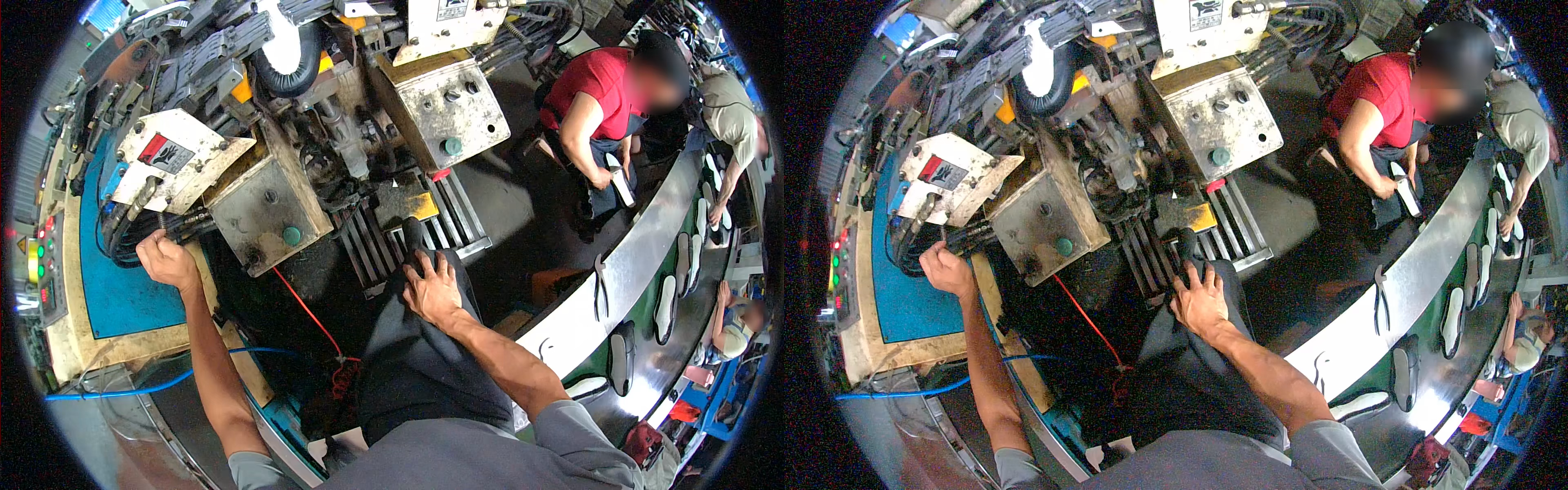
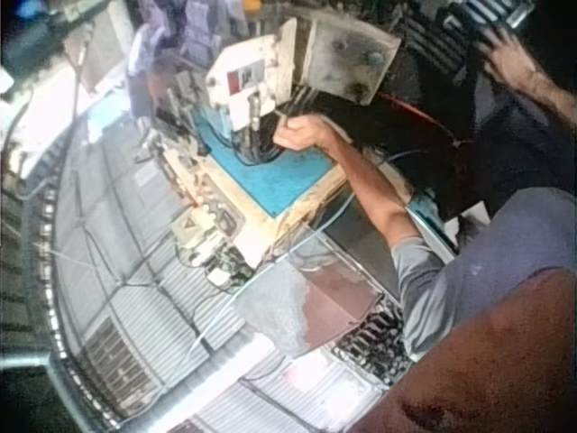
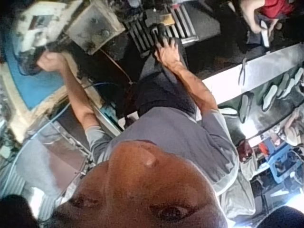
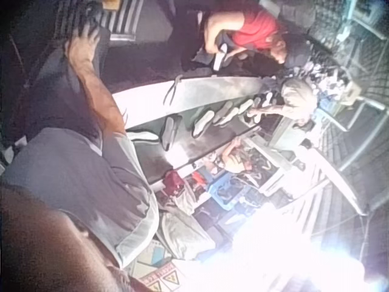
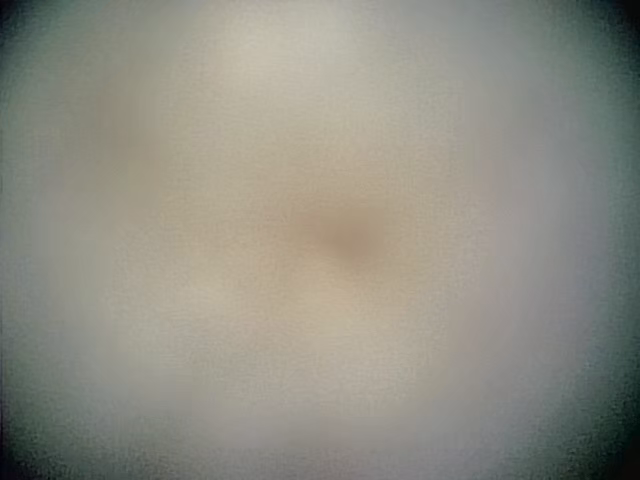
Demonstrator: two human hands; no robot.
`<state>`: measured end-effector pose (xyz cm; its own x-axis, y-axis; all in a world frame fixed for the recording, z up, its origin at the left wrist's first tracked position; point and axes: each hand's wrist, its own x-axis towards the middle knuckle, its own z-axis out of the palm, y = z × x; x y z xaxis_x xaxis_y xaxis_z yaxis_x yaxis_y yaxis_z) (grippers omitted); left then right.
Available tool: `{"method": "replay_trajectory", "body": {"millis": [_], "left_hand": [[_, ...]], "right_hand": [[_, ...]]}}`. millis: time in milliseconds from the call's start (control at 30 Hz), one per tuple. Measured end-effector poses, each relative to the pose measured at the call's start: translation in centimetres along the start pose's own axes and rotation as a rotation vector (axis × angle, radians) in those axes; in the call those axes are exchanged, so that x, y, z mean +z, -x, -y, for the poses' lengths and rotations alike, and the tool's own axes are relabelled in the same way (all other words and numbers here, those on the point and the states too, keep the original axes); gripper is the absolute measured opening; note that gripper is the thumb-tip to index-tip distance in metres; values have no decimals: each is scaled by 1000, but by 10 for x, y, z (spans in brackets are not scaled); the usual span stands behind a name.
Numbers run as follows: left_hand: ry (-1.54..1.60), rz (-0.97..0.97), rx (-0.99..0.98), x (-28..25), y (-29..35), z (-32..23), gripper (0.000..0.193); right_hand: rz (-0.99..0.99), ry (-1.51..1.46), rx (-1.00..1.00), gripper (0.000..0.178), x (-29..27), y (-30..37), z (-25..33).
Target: Assembling and finishing shoes using industrial machines and hand tools on a factory production line.
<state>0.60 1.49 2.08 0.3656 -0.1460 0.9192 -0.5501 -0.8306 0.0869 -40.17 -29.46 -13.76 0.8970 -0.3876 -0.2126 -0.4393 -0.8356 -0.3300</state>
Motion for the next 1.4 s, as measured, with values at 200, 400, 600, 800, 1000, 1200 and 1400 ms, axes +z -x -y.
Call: {"method": "replay_trajectory", "body": {"millis": [200,400,600,800,1000,1200,1400], "left_hand": [[26,-10,-21,0,1,-2,20],[9,3,-11,-2,-1,-6,20],[27,-1,-10,-3,-2,-6,21],[-1,17,-7,-1,-1,-6,21],[11,36,17,-5,0,-7,15],[26,140,-58,-14,-6,-1,15],[95,281,130,-47,-25,-80,41]], "right_hand": [[7,-4,8,53,-2,-1,-1],[-20,-27,3,52,-5,1,0],[-39,-33,5,53,-4,1,-1],[-3,-31,32,53,-9,5,-1],[-349,-479,46,45,-30,55,-55],[-606,-97,480,62,7,231,-173],[-513,-34,753,61,66,335,-201]]}}
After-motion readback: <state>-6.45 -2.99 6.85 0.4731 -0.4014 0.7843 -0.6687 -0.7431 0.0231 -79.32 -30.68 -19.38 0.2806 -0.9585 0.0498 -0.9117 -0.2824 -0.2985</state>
